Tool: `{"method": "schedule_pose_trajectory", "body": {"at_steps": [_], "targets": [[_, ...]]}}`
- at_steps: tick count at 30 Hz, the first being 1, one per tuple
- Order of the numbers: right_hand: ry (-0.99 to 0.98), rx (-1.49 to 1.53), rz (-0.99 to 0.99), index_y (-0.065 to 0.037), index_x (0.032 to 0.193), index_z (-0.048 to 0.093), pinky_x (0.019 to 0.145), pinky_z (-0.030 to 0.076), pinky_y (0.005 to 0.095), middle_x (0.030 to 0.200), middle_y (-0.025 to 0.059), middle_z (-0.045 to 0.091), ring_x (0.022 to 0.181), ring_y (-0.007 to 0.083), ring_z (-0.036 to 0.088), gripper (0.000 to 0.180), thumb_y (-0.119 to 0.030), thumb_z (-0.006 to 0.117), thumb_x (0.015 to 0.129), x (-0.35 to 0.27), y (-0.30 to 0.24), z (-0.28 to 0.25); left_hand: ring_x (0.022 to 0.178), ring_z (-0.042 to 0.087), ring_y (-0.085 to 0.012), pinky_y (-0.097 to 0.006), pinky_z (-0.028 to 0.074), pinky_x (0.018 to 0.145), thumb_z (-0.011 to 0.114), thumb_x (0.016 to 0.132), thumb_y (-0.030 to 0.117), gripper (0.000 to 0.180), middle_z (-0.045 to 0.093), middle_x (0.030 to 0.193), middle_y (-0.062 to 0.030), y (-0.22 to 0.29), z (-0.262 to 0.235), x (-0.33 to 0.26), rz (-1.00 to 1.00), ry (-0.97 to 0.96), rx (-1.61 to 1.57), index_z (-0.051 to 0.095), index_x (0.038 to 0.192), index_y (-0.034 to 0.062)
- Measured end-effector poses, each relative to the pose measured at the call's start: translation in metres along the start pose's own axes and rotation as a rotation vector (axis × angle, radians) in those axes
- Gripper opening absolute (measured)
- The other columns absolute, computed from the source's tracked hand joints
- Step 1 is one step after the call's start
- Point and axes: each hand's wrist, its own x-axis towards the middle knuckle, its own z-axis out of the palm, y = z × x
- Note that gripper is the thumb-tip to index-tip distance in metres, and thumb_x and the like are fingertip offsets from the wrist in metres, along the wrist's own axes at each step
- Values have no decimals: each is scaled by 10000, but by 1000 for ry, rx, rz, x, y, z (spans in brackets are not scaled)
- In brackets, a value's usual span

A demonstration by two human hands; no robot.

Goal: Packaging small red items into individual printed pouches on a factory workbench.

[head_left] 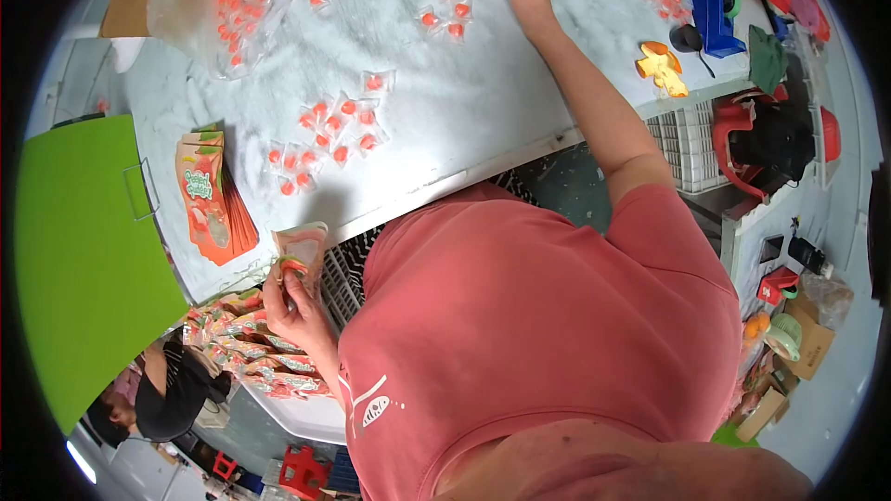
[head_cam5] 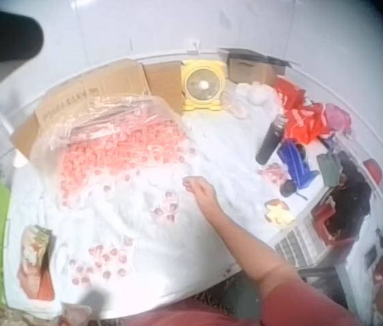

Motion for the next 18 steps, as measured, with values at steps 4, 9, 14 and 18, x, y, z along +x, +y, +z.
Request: {"method": "schedule_pose_trajectory", "body": {"at_steps": [4,9,14,18], "targets": [[-31,-24,-8,22,1197,624,1009,464,318,1272,113,586,1154,203,597,327,-207,463,1027,0,7,0,775,615,-179,-311,509,720,633,937,82,178,700,901,-132,1,-5,-2,-3,-26,43,658,1046,-56],[-28,-604,-677,-7,1086,626,851,482,324,1040,118,666,960,205,623,185,-143,577,971,4,14,15,810,652,-230,-330,520,752,620,944,81,185,700,946,-158,-3,-8,-7,-4,-66,68,661,1072,-46],[-383,-781,-343,-184,1273,635,1098,316,488,1402,118,509,1299,289,464,409,-394,610,923,-7,4,31,800,645,-244,-327,512,753,624,936,80,183,701,945,-152,-7,-12,-10,-61,-73,30,665,1067,-42],[-534,-959,-458,-226,1346,572,1117,208,631,1455,122,444,1380,319,367,588,-517,672,844,-45,2,72,801,647,-238,-324,516,754,620,928,53,169,697,940,-143,-19,-10,-11,-26,-49,-4,669,1061,-38]]}}
